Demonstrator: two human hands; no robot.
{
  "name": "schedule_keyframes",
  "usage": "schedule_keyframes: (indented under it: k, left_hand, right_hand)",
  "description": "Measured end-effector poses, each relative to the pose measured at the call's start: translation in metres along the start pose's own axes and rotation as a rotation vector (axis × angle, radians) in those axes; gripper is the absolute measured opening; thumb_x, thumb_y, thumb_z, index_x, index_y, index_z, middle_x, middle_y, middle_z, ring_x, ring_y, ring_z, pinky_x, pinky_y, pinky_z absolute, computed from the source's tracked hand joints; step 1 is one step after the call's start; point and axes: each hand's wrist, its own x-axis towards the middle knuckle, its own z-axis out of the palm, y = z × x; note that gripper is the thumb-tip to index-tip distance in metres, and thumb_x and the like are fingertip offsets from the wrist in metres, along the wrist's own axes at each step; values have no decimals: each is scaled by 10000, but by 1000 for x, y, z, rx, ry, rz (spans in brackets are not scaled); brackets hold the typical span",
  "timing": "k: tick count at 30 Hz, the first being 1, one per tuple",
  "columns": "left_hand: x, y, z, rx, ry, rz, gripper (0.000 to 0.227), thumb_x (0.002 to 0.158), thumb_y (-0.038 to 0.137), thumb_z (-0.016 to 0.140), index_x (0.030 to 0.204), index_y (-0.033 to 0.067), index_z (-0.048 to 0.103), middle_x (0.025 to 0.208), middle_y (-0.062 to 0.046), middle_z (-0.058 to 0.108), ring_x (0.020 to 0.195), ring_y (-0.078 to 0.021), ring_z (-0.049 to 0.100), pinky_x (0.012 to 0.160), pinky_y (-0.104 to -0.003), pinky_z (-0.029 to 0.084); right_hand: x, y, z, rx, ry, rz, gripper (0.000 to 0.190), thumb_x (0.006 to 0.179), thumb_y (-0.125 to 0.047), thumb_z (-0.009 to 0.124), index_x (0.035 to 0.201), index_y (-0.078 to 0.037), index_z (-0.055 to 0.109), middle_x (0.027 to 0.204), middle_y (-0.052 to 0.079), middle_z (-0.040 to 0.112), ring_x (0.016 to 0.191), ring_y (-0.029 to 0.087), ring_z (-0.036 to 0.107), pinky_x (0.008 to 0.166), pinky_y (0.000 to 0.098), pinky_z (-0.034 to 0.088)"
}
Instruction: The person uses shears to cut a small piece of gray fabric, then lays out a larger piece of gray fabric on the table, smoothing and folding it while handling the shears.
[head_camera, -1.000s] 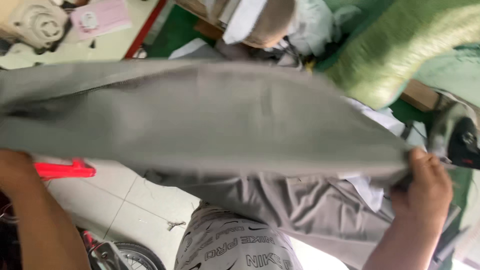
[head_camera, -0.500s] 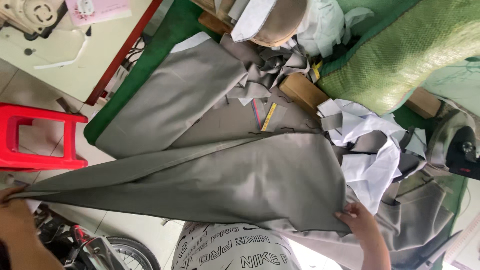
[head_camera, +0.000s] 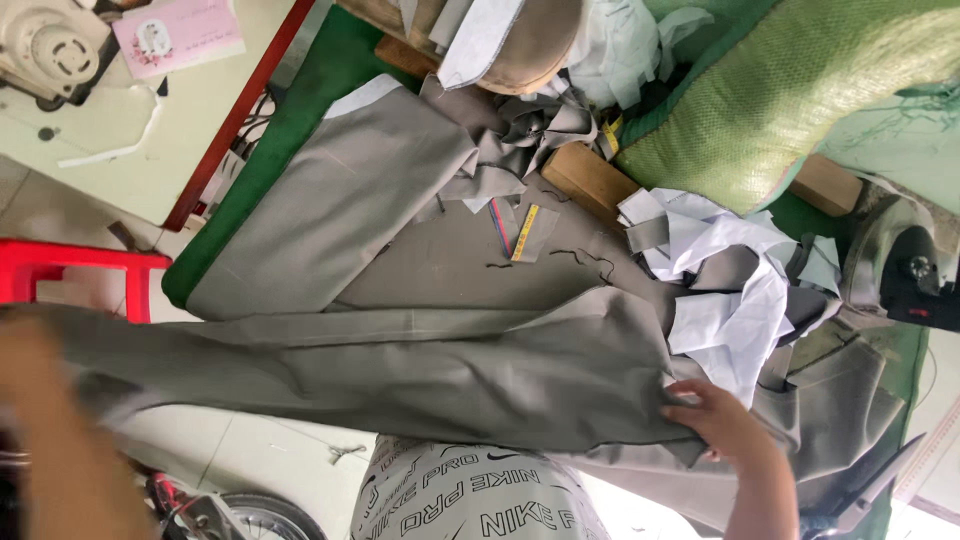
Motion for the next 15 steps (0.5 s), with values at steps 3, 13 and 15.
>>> schedule_keyframes:
  k: [3, 13, 15]
  left_hand:
    - [-108, 83, 40, 271, 95, 40, 249, 649, 232, 860, 853, 248, 719, 796, 20, 761, 764, -192, 792, 520, -345, 611]
    - [-495, 360, 35, -787, -391, 1437, 255, 921, 326, 672, 875, 89, 754, 893, -109, 746, 885, -315, 700, 752, -457, 520]
    - [-524, 390, 30, -659, -407, 1361, 345, 931, 418, 643, 832, 93, 701, 907, -141, 697, 979, -367, 658, 791, -520, 510]
  right_hand:
    - [10, 16, -1, -73, -16, 54, 527, 826, -276, 817, 1325, -178, 676, 1163, 91, 771, 917, 275, 693, 659, 459, 579]
    - [126, 245, -87, -5, 1232, 60, 486, 1114, -361, 672, 1333, 73, 699, 1082, 390, 609, 995, 559, 523, 875, 609, 366]
    - [145, 268, -91, -37, 1243, 23, 534, 1088, -389, 780, 1361, 64, 704, 1085, 393, 574, 991, 585, 529, 901, 616, 361]
